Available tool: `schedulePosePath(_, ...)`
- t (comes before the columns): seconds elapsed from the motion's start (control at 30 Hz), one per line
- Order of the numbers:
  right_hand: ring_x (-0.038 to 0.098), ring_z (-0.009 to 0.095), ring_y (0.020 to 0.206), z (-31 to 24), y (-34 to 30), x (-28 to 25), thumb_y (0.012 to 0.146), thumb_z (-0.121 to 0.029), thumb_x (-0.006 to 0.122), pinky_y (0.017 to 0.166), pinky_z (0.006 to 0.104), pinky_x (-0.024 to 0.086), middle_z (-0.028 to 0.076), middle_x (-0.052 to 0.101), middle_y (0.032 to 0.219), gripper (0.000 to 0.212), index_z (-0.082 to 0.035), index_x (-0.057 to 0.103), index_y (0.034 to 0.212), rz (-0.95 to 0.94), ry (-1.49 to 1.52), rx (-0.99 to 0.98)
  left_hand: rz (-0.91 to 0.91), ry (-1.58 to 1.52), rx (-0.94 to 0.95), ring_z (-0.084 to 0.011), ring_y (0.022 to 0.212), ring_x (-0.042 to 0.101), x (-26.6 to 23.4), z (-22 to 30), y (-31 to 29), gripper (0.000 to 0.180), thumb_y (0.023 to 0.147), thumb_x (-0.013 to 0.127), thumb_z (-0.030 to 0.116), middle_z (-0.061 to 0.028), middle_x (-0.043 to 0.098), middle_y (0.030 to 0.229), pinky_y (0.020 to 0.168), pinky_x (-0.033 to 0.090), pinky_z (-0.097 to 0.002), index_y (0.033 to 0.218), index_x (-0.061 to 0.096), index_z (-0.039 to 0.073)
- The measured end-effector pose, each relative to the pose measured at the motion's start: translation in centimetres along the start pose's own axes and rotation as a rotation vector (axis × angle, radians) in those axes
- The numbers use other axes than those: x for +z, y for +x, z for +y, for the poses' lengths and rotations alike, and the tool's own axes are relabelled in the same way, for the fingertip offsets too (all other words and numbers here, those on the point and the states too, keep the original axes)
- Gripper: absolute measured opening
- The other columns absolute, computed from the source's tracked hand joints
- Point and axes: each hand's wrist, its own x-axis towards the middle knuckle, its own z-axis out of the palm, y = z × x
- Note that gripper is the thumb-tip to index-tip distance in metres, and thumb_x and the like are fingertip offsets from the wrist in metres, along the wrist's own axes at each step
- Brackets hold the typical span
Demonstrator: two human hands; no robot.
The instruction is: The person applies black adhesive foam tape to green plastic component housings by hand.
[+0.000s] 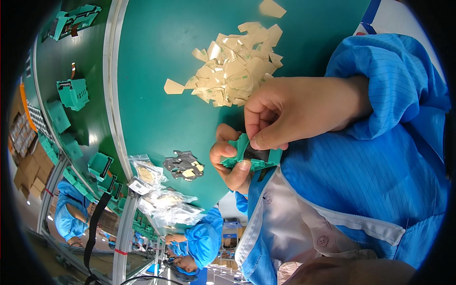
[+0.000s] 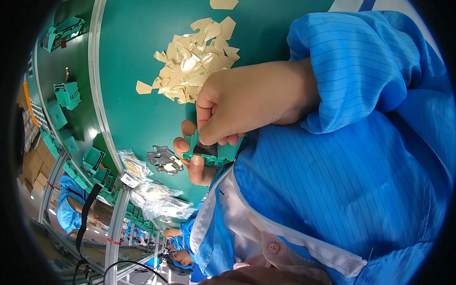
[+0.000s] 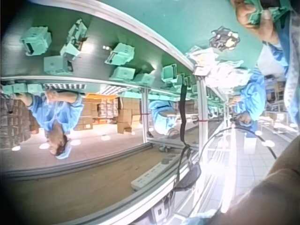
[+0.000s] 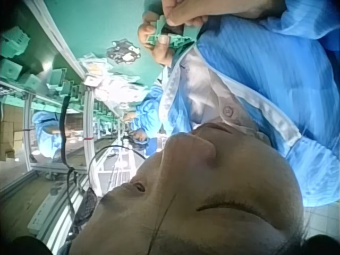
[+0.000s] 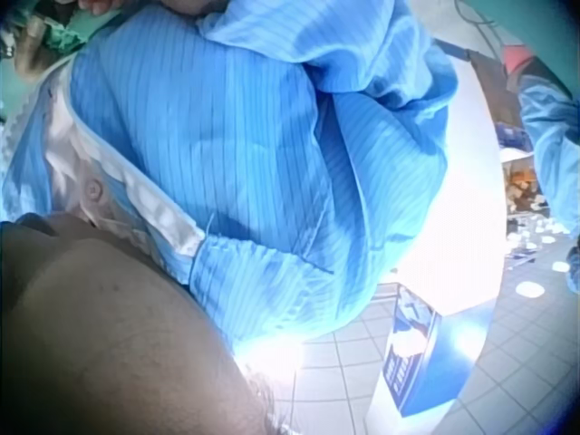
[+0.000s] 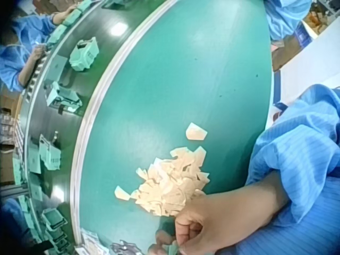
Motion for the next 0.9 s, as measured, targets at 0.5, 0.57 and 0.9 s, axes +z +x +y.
schedulePosePath(0.5, 0.057, 0.007, 0.063, 0.56, 0.13, 0.23, 0.089, -0.016, 0.067, 0.054, 0.0227, 0.041, 0.005, 0.064, 0.07, 0.02, 0.004, 0.064, 0.088, 0.015, -0.005, -0.013, 0.004, 0.032, -0.011, -0.0124, 0.064, 0.041, -0.33, 0.12, -0.23, 0.028, 0.068, 0.072, 0.007, -0.0062, 0.041, 0.083, 0.063, 0.034, -0.0259, 0.094, 0.061, 0.007)
schedulePosePath(0.57, 0.057, 0.007, 0.063, 0.38, 0.1, 0.25, 0.09, -0.016, 0.067, 0.054, 0.0227, 0.041, 0.005, 0.064, 0.069, 0.021, 0.004, 0.064, 0.088, 0.011, -0.026, 0.007, -0.014, 0.034, -0.012, -0.0124, 0.065, 0.041, -0.42, 0.19, -0.11, 0.028, 0.068, 0.072, 0.006, -0.0063, 0.041, 0.083, 0.062, 0.034, -0.0259, 0.094, 0.061, 0.007)
schedulePosePath(0.9, 0.057, 0.007, 0.064, 0.54, 0.12, 0.59, 0.09, -0.018, 0.066, 0.056, 0.0236, 0.043, 0.005, 0.064, 0.071, 0.023, 0.005, 0.063, 0.089, 0.033, -0.061, 0.003, -0.022, 0.047, -0.015, -0.0119, 0.063, 0.041, -0.57, 0.45, -0.29, 0.028, 0.069, 0.074, 0.006, -0.0072, 0.042, 0.084, 0.061, 0.035, -0.0253, 0.094, 0.061, 0.006)
